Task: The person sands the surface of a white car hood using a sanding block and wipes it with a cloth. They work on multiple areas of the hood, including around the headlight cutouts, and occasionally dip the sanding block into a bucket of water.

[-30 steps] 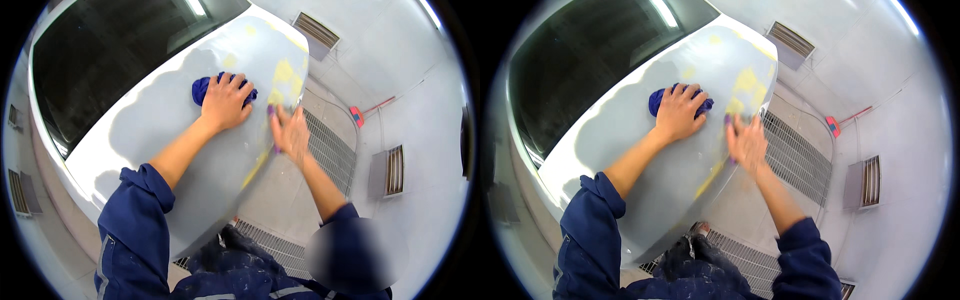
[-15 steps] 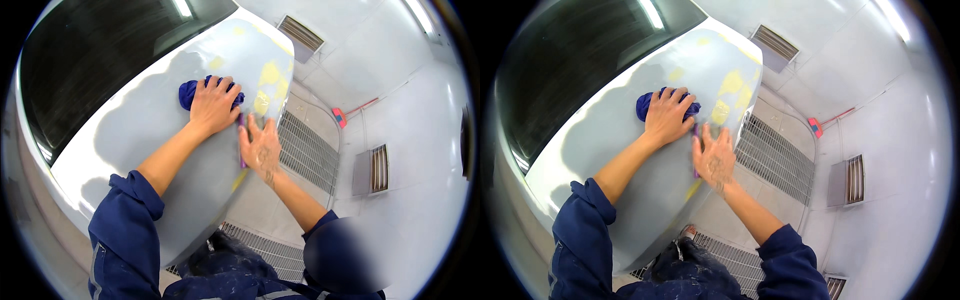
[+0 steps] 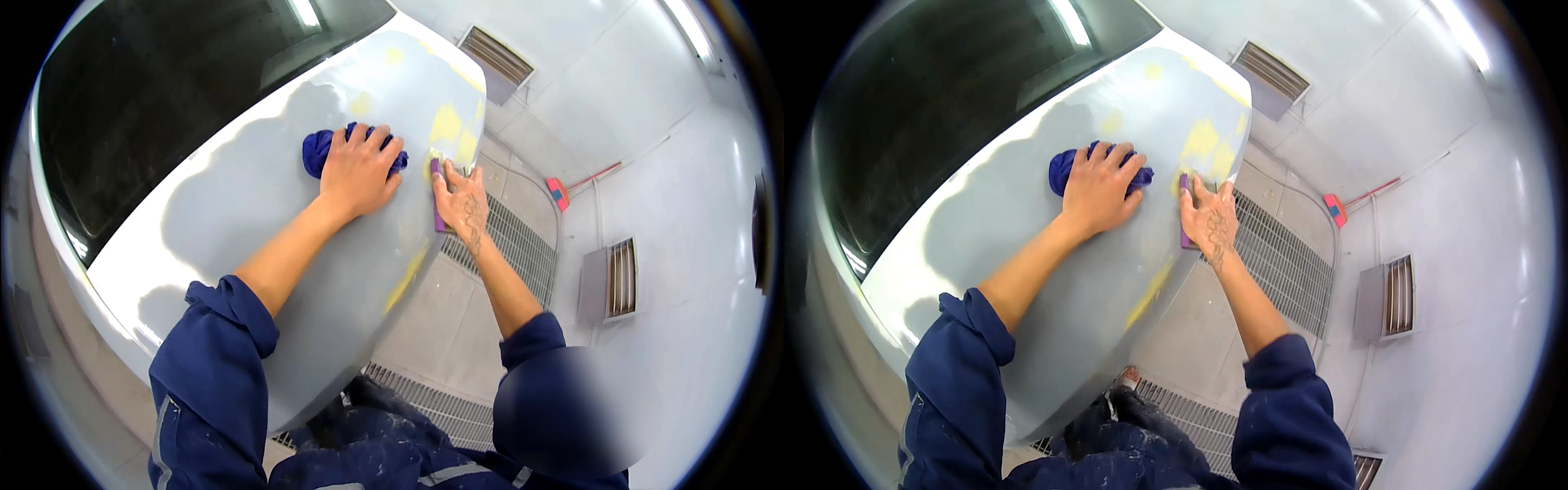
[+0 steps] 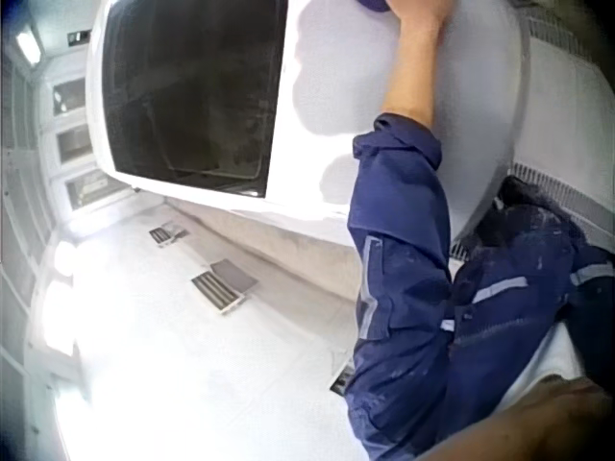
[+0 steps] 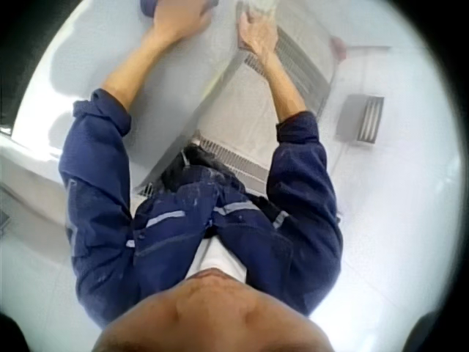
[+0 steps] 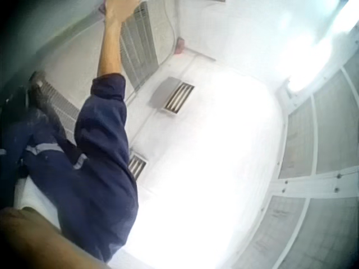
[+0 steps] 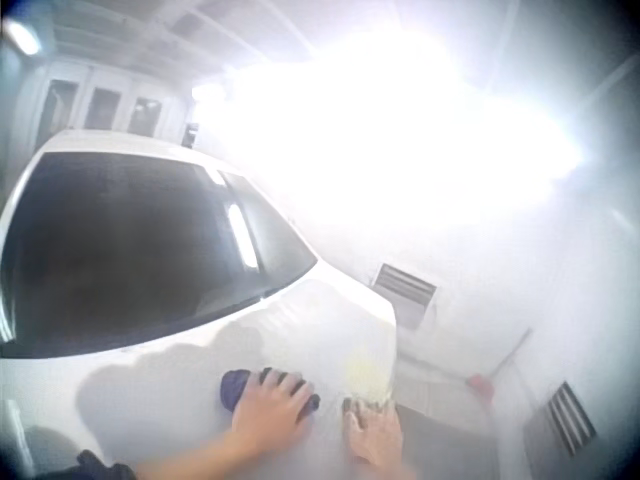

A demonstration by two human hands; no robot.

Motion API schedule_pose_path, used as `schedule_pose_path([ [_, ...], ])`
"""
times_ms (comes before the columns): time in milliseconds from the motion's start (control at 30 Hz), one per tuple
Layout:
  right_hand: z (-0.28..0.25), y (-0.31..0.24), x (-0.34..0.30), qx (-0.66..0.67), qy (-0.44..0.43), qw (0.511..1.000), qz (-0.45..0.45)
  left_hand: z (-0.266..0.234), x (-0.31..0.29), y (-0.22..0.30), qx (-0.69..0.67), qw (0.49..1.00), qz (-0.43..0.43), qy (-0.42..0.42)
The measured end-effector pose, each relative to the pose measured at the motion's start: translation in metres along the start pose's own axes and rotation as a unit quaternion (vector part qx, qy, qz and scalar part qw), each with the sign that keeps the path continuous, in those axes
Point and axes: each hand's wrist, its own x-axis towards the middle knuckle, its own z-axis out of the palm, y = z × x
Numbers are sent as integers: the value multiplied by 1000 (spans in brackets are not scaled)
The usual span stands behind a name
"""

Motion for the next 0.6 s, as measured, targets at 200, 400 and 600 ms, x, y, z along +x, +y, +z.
schedule_pose_path([
  [200, -30, -34, -48, 79, -53, 989, -110, -3, -4, -11, 18, 1000, -11, -11],
  [400, -2, -33, -24, 43, 6, 995, -86, 0, -9, -13, 18, 1000, 9, 7],
  [600, -16, -15, -8, 62, -32, 993, -93, 1, -1, -8, 42, 998, 43, -19],
])
